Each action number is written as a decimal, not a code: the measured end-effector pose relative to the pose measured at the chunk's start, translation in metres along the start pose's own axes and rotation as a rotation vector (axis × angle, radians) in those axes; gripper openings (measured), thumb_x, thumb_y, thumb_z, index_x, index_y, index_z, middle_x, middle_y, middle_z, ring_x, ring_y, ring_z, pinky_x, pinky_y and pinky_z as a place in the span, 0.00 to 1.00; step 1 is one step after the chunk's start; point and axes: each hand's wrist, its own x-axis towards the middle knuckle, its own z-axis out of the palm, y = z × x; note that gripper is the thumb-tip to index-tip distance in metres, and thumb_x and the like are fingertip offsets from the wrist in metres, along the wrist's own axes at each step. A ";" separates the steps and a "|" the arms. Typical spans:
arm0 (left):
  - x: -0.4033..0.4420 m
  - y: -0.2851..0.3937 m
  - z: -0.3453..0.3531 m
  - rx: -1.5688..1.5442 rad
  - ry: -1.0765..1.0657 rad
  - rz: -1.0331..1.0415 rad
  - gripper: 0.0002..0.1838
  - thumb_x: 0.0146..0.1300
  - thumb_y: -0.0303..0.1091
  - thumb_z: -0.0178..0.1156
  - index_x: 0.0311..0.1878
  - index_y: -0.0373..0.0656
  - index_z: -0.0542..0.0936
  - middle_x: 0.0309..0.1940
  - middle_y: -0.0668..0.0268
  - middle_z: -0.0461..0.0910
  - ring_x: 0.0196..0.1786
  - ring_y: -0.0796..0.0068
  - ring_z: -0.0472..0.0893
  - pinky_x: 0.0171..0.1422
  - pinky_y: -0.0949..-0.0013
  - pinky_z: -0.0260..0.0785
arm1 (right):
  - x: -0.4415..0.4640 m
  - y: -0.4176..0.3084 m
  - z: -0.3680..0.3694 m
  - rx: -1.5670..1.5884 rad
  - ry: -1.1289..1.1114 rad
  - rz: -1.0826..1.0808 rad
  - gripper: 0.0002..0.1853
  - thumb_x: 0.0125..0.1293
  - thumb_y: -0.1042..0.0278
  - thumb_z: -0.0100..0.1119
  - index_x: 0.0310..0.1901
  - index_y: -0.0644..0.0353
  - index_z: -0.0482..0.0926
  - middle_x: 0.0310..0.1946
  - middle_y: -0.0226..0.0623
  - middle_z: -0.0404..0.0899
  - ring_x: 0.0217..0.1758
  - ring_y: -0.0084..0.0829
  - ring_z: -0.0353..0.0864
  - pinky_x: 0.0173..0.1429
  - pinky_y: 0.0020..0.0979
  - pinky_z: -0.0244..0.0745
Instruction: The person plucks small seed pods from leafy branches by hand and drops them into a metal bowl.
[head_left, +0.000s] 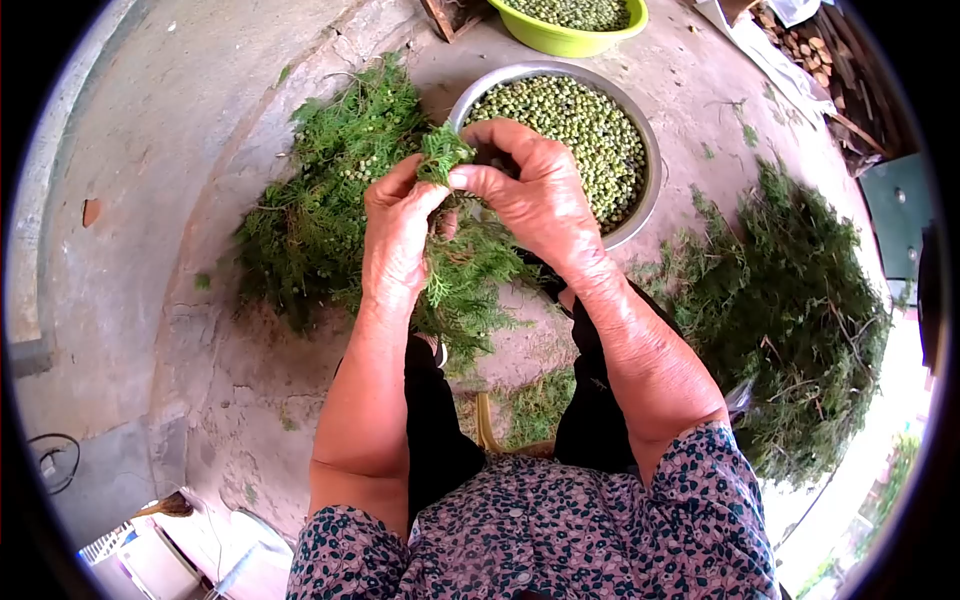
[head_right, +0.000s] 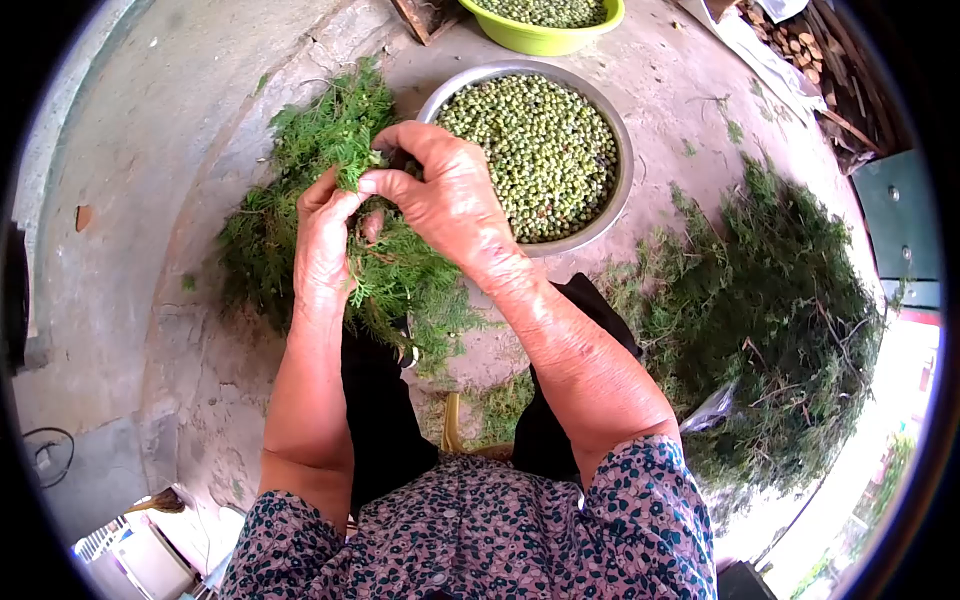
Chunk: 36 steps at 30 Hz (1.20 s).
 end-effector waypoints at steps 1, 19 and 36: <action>-0.002 0.001 0.003 0.037 0.032 0.017 0.06 0.54 0.26 0.56 0.36 0.40 0.79 0.25 0.72 0.77 0.20 0.86 0.70 0.19 0.81 0.61 | 0.000 -0.001 0.000 -0.072 0.018 -0.061 0.14 0.49 0.74 0.63 0.39 0.65 0.76 0.30 0.43 0.78 0.32 0.32 0.79 0.39 0.28 0.73; -0.003 0.007 0.002 0.000 -0.022 -0.089 0.03 0.53 0.27 0.60 0.32 0.42 0.80 0.19 0.76 0.73 0.18 0.90 0.64 0.19 0.84 0.49 | 0.005 -0.003 -0.008 0.579 -0.130 0.491 0.04 0.60 0.74 0.52 0.33 0.64 0.75 0.19 0.29 0.71 0.17 0.17 0.66 0.18 0.19 0.60; -0.001 0.005 0.005 -0.156 0.006 -0.041 0.06 0.59 0.29 0.55 0.40 0.41 0.75 0.21 0.73 0.73 0.19 0.85 0.67 0.19 0.82 0.58 | -0.004 0.000 0.002 0.701 -0.186 0.461 0.06 0.58 0.76 0.56 0.38 0.63 0.74 0.24 0.31 0.77 0.22 0.17 0.73 0.21 0.14 0.61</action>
